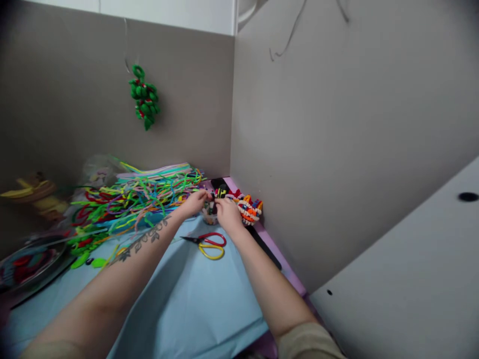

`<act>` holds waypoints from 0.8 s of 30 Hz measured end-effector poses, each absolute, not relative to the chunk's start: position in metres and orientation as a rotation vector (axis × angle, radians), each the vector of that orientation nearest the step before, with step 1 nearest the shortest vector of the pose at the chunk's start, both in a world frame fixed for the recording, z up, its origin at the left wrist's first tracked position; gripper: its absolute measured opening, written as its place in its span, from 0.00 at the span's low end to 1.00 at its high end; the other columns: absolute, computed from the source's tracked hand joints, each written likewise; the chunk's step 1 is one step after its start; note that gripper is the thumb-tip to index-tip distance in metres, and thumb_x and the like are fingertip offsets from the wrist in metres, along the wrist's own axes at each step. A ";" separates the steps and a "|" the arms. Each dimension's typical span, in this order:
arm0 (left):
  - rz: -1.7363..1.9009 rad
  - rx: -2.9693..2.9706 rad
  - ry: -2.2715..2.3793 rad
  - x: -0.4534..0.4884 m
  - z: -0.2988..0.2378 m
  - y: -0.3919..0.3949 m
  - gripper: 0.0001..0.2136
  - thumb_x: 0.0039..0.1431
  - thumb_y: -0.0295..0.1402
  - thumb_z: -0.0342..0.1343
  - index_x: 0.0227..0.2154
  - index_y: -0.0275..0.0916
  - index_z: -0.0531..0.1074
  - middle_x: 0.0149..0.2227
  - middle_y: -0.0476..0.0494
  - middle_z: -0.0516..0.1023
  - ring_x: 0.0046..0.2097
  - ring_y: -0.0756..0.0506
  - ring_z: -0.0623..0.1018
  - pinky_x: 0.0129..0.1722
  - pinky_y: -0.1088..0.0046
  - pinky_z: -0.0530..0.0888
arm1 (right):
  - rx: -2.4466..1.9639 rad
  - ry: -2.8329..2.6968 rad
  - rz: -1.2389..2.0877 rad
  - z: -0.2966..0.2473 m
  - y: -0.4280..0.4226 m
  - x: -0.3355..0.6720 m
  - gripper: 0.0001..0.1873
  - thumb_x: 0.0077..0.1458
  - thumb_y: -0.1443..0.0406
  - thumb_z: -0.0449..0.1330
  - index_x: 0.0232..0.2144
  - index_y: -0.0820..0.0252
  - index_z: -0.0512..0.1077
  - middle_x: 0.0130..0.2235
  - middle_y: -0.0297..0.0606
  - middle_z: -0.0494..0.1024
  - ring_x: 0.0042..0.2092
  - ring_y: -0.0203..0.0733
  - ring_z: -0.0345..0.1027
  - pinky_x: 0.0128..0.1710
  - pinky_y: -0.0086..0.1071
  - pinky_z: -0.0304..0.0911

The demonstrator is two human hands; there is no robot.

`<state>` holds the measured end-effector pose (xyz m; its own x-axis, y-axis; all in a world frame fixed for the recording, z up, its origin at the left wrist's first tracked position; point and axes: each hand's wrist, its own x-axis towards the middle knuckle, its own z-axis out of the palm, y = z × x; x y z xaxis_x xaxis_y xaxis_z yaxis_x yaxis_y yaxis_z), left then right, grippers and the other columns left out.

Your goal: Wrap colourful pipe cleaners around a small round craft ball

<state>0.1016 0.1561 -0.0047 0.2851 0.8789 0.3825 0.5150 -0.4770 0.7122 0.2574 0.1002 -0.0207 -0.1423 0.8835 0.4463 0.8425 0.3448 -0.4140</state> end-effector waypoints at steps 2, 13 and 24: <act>0.975 2.179 1.255 0.096 -0.006 0.153 0.09 0.53 0.26 0.47 0.28 0.38 0.72 0.32 0.43 0.76 0.38 0.44 0.74 0.44 0.67 0.69 | -1.514 -2.000 0.101 -0.022 0.098 0.255 0.18 0.60 0.68 0.46 0.48 0.63 0.71 0.46 0.43 0.75 0.47 0.43 0.64 0.50 0.32 0.56; 1.255 2.072 1.136 0.082 0.030 0.120 0.17 0.62 0.34 0.40 0.49 0.37 0.67 0.52 0.38 0.71 0.52 0.44 0.70 0.51 0.66 0.67 | -1.526 -1.992 -0.157 -0.024 0.059 0.239 0.15 0.57 0.62 0.53 0.46 0.57 0.71 0.46 0.45 0.69 0.47 0.49 0.57 0.46 0.39 0.56; 1.627 1.311 1.280 -0.002 0.032 0.039 0.14 0.55 0.44 0.51 0.36 0.39 0.72 0.35 0.45 0.77 0.33 0.48 0.73 0.29 0.76 0.65 | -1.475 -2.266 -0.319 -0.016 0.081 0.207 0.12 0.55 0.60 0.58 0.40 0.58 0.71 0.46 0.45 0.70 0.46 0.49 0.58 0.43 0.37 0.57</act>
